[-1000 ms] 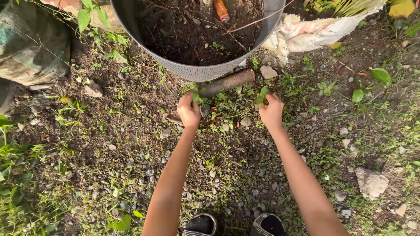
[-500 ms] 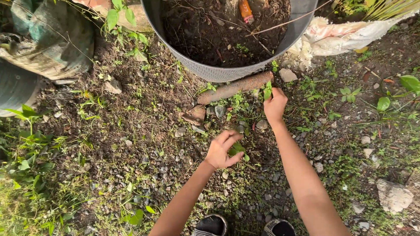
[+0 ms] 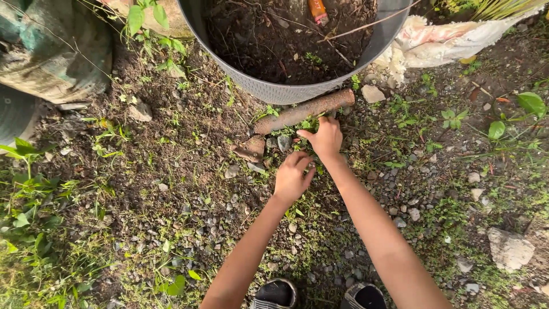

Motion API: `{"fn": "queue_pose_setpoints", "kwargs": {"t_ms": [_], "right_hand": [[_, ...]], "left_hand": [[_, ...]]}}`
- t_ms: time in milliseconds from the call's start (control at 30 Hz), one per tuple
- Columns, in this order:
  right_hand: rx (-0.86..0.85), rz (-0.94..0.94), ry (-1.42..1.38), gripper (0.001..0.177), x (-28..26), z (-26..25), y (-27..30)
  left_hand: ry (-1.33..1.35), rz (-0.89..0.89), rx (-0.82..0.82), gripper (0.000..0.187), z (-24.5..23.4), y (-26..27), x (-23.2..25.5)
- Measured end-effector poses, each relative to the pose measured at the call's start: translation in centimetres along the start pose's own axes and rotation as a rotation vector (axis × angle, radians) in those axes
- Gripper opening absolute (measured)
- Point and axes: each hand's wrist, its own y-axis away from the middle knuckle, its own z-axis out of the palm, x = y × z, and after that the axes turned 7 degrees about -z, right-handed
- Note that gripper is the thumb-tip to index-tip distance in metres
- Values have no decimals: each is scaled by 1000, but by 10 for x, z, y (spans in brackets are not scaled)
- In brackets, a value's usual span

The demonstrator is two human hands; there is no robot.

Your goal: Manually pulling small weeds and grass from the soil by hand in an outdoor area.

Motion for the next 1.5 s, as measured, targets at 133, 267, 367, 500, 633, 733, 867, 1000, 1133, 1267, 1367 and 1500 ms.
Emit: {"fn": "queue_pose_setpoints", "kwargs": {"t_ms": [133, 267, 367, 500, 633, 733, 867, 1000, 1133, 1267, 1367, 1500], "right_hand": [[82, 77, 107, 42, 13, 31, -8], [310, -54, -240, 6, 26, 33, -4], [429, -105, -501, 5, 24, 16, 4], [441, -19, -567, 5, 21, -11, 13], [485, -83, -513, 6, 27, -32, 13], [593, -19, -503, 3, 22, -52, 12], [329, -20, -361, 5, 26, -46, 12], [-165, -1, -239, 37, -5, -49, 18], [-106, -119, -116, 51, 0, -21, 8], [57, -274, 88, 42, 4, 3, 3], [105, -398, 139, 23, 13, 22, 0], [113, -410, -95, 11, 21, 36, 3]], "left_hand": [[43, -10, -64, 15, -20, 10, 4], [88, -22, -67, 13, -26, 14, -3], [102, -79, -65, 13, -18, 11, -12], [82, -189, -77, 21, -1, -6, -28], [74, -266, -113, 27, -8, -37, -20], [2, -304, -228, 41, -2, -55, -21], [-75, -325, -207, 42, 27, -64, -31], [-117, -338, -158, 36, 34, -71, -30], [-60, -352, -44, 36, 38, -66, -37], [-3, -365, 197, 36, 13, -55, -41], [-62, -327, 243, 27, 7, -52, -53], [-113, -314, 222, 21, 7, -49, -65]]}}
